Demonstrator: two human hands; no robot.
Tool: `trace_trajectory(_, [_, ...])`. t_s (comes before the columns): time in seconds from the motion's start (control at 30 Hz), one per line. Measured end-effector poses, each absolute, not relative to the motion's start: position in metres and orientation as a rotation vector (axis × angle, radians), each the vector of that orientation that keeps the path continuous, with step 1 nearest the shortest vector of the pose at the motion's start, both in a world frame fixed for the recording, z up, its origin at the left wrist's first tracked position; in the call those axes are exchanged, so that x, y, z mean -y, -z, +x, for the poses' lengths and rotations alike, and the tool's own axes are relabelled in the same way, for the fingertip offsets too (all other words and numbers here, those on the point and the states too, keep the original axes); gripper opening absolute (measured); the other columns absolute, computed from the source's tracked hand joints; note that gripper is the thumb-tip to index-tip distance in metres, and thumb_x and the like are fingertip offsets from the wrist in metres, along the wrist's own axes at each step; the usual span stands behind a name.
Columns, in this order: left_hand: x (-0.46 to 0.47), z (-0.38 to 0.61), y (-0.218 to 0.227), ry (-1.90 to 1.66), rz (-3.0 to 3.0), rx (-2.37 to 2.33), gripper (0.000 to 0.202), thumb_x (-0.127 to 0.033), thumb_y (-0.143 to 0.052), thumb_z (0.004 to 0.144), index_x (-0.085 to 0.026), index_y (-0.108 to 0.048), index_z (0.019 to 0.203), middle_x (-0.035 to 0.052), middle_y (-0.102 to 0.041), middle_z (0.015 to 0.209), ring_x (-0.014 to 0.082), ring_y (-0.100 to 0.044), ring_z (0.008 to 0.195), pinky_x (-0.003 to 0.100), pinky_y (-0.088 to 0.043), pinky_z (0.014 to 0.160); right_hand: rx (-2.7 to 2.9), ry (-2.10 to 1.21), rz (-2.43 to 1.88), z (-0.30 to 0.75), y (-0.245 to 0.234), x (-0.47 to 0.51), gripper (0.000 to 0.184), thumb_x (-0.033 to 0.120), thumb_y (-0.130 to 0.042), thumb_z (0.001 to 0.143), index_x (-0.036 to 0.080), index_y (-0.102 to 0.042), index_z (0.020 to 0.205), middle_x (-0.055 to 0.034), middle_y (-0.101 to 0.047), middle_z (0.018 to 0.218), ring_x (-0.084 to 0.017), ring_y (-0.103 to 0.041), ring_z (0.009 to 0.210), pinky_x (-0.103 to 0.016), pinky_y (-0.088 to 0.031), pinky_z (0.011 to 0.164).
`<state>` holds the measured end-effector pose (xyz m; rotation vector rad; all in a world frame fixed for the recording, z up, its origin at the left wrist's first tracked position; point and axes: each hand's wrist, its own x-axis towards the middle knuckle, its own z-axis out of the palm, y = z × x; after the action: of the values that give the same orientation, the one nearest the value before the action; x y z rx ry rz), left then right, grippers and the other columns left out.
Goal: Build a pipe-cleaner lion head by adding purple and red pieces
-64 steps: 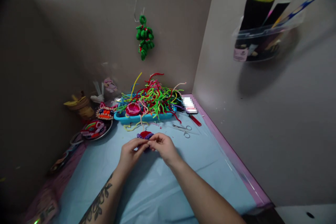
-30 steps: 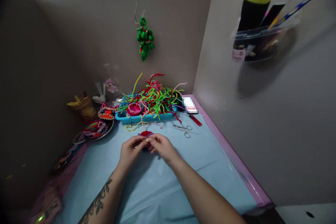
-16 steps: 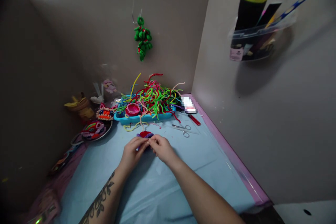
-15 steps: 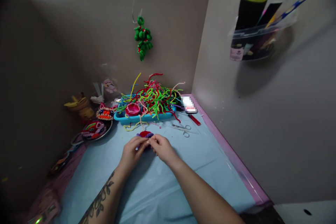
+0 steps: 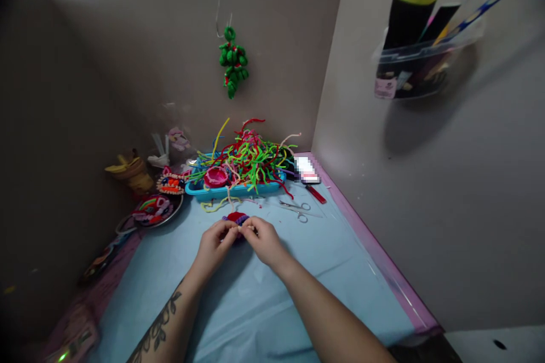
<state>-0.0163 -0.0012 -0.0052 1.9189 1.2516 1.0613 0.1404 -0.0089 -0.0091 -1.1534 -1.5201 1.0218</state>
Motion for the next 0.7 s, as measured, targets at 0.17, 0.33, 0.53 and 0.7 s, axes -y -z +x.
trace_trajectory(0.17, [-0.001, -0.018, 0.009, -0.974, 1.788, -1.244, 0.023, -0.034, -0.051, 0.084, -0.015, -0.064, 0.080, 0.0042, -0.064, 0.076, 0.0154, -0.056, 0.070, 0.024, -0.041, 0.064, 1.669, -0.768, -1.185, 0.140, 0.012, 0.009, 0.009, 0.022, -0.056, 0.083, 0.018, -0.062, 0.079, -0.0015, -0.062, 0.075, -0.015, -0.056, 0.072, -0.026, -0.042, 0.066])
trace_trajectory(0.33, [-0.002, -0.018, 0.008, -0.888, 1.732, -1.252, 0.026, -0.036, -0.051, 0.082, -0.014, -0.063, 0.076, 0.0020, -0.060, 0.068, 0.0140, -0.052, 0.063, 0.023, -0.038, 0.059, 1.798, -0.576, -1.091, 0.141, 0.017, 0.008, 0.011, 0.015, -0.053, 0.084, 0.019, -0.063, 0.081, -0.0028, -0.063, 0.076, -0.016, -0.058, 0.073, -0.027, -0.045, 0.068])
trace_trajectory(0.53, [-0.002, -0.017, 0.005, -0.879, 1.663, -1.249, 0.026, -0.037, -0.052, 0.080, -0.014, -0.061, 0.073, 0.0005, -0.056, 0.064, 0.0130, -0.048, 0.060, 0.023, -0.036, 0.057, 1.922, -0.433, -0.994, 0.145, 0.016, 0.008, 0.014, 0.010, -0.050, 0.084, 0.019, -0.061, 0.083, -0.0038, -0.061, 0.076, -0.017, -0.058, 0.075, -0.028, -0.047, 0.069])
trace_trajectory(0.7, [-0.001, -0.018, 0.001, -0.817, 1.530, -1.203, 0.031, -0.041, -0.055, 0.077, -0.013, -0.060, 0.066, -0.0019, -0.051, 0.057, 0.0099, -0.043, 0.053, 0.020, -0.032, 0.051, 2.060, -0.259, -0.860, 0.151, 0.014, 0.009, 0.018, 0.013, -0.045, 0.089, 0.018, -0.061, 0.094, -0.0074, -0.063, 0.083, -0.019, -0.058, 0.081, -0.032, -0.049, 0.073])
